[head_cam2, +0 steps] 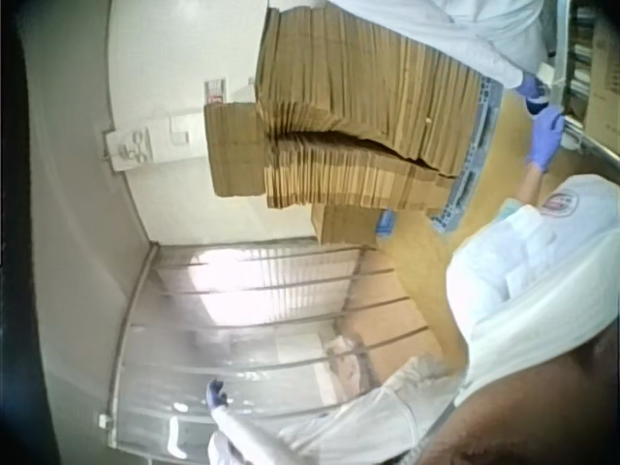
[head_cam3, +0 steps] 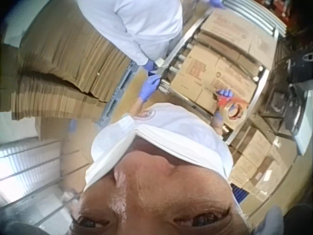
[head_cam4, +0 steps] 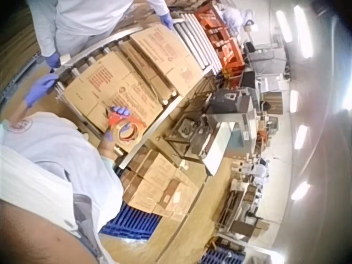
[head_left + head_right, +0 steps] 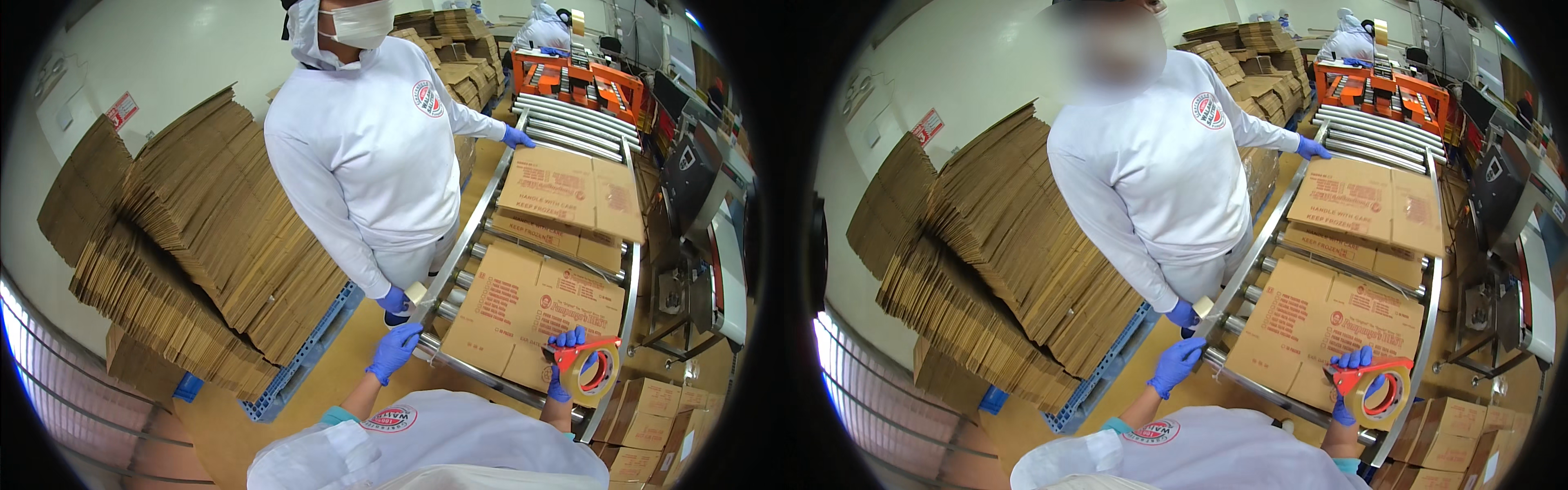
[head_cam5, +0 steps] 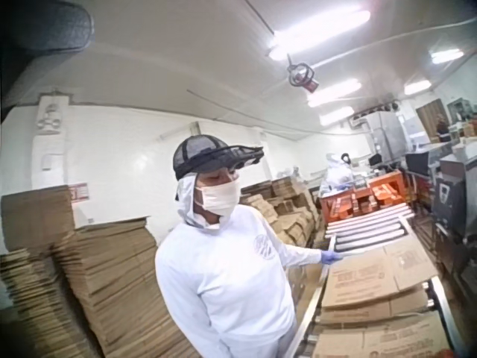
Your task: The person tapes cardboard boxes on a conveyor belt using a handheld tape dispenser. They apply tape to the top seam of each box as it arrives, then push the sealed box forward along the rollers. A coworker assists by feeding boxes onto the belt.
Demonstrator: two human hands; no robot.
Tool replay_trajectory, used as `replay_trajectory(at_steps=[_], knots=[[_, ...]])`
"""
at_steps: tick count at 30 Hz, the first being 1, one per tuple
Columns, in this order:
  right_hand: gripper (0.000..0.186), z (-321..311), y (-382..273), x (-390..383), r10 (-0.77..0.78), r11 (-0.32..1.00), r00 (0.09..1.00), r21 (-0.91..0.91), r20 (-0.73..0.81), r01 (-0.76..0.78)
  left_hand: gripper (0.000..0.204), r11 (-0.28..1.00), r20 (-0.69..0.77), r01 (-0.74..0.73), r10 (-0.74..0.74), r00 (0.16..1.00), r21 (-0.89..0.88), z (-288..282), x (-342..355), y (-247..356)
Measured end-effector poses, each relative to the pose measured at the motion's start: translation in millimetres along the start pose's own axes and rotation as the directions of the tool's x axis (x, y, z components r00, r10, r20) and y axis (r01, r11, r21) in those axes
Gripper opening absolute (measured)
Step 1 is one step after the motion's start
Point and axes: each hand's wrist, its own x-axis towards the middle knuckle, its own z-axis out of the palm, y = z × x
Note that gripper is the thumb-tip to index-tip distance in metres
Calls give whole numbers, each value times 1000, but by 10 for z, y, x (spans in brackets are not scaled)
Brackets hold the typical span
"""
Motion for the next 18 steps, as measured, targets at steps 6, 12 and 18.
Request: replay_trajectory(at_steps=[6, 12, 18], knots=[[42, 17, -29, -31, -117, 989, 959, 56, -258, 135, 20, 993, 108, -92, 100, 989, -79, 199, 288, 63], [39, -81, -452, -64, -276, 961, 910, -57, -311, 272, 52, 818, 654, 575, -444, 613, 16, -192, 757, 205], [33, -25, -575, 62, -331, 941, 913, -7, -237, 339, 65, 847, 860, 446, -433, 269, 288, -685, 1075, -46]])
